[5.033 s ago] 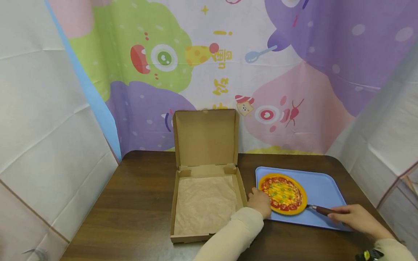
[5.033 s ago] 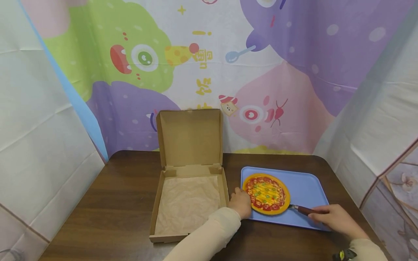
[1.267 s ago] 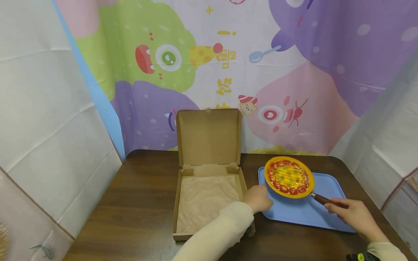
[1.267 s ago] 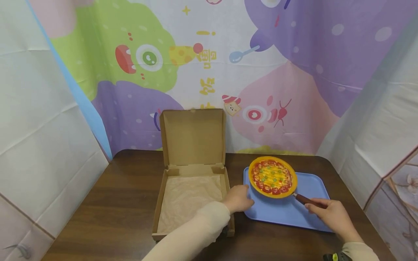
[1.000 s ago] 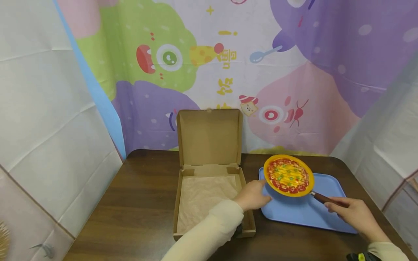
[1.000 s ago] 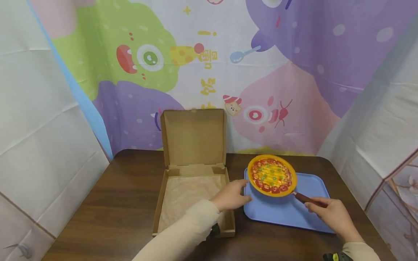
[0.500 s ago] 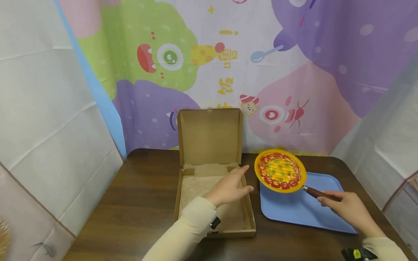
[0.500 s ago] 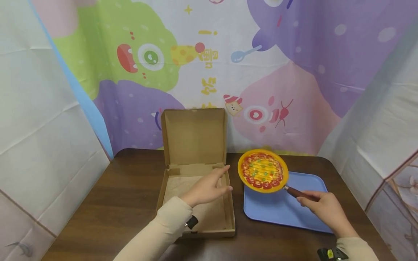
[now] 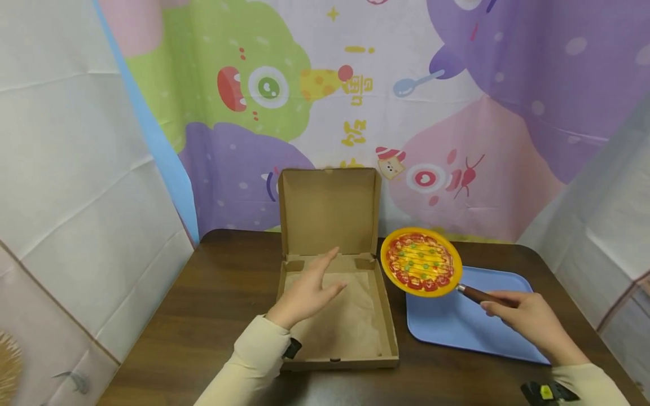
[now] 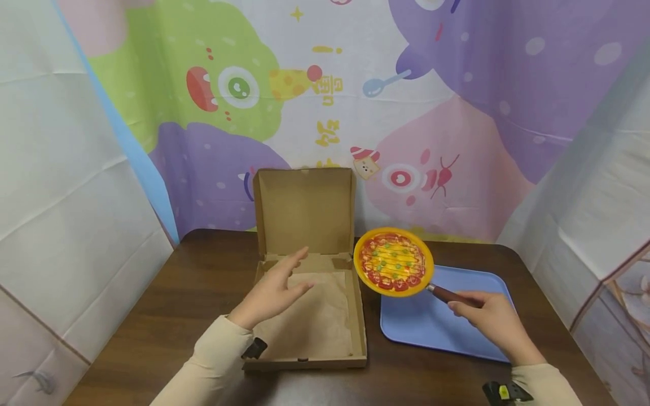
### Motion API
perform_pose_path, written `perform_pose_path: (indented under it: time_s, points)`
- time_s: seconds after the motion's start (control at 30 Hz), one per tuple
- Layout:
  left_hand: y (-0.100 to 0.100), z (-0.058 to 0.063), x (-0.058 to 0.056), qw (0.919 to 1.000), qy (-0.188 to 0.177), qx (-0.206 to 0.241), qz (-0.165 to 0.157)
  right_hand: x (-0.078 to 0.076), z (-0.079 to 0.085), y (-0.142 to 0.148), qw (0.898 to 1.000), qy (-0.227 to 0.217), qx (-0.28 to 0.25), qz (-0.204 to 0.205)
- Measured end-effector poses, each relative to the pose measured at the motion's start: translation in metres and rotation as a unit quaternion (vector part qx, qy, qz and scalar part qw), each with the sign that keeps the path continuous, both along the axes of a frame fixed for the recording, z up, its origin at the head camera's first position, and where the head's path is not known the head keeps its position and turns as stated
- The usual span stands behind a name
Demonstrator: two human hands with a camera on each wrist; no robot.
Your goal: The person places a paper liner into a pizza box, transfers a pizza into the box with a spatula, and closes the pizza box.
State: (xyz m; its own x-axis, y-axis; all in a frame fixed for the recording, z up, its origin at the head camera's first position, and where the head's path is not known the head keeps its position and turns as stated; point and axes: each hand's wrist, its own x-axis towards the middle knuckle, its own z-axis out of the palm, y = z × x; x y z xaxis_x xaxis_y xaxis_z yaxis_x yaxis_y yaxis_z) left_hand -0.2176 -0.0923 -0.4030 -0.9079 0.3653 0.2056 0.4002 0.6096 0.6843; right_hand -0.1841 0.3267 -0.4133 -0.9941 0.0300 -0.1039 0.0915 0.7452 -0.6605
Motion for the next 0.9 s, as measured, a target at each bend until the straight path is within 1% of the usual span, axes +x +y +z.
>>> perform_pose_path:
  time_s: [0.07, 0.17, 0.23, 0.33, 0.43, 0.5, 0.6, 0.7, 0.77, 0.83, 0.9]
  points:
    - [-0.013, 0.001, 0.001, 0.9998, 0.002, 0.007, 0.017, 0.000, 0.001, -0.004, 1.000, 0.003, -0.002, 0.003]
    - [-0.034, 0.003, 0.000, 0.9991, -0.010, 0.017, 0.038, 0.000, 0.003, -0.009, 1.000, 0.008, -0.015, 0.010]
    - [-0.048, 0.002, 0.000, 0.9984, -0.022, 0.018, 0.049, -0.001, 0.005, -0.013, 0.999, 0.004, -0.029, 0.016]
    - [-0.067, -0.003, 0.000, 0.9971, -0.039, 0.013, 0.065, -0.003, 0.006, -0.020, 0.999, 0.004, -0.047, 0.021]
    - [-0.082, -0.012, 0.002, 0.9950, -0.057, 0.011, 0.082, -0.004, 0.006, -0.026, 0.998, 0.009, -0.050, 0.024]
    - [-0.090, -0.019, 0.003, 0.9928, -0.075, 0.013, 0.092, -0.004, 0.006, -0.030, 0.999, 0.017, -0.044, 0.024]
    - [-0.099, -0.031, 0.006, 0.9891, -0.102, 0.013, 0.106, -0.006, 0.007, -0.037, 0.999, 0.017, -0.039, 0.028]
    - [-0.105, -0.043, 0.008, 0.9849, -0.124, 0.012, 0.120, -0.008, 0.006, -0.043, 0.999, 0.010, -0.035, 0.033]
    - [-0.107, -0.050, 0.010, 0.9826, -0.136, 0.021, 0.124, -0.008, 0.006, -0.047, 0.999, 0.006, -0.035, 0.037]
    - [-0.108, -0.058, 0.011, 0.9810, -0.141, 0.031, 0.129, -0.009, 0.005, -0.051, 0.998, 0.007, -0.038, 0.039]
    - [-0.109, -0.065, 0.013, 0.9800, -0.146, 0.045, 0.128, -0.010, 0.004, -0.054, 0.998, 0.009, -0.042, 0.041]
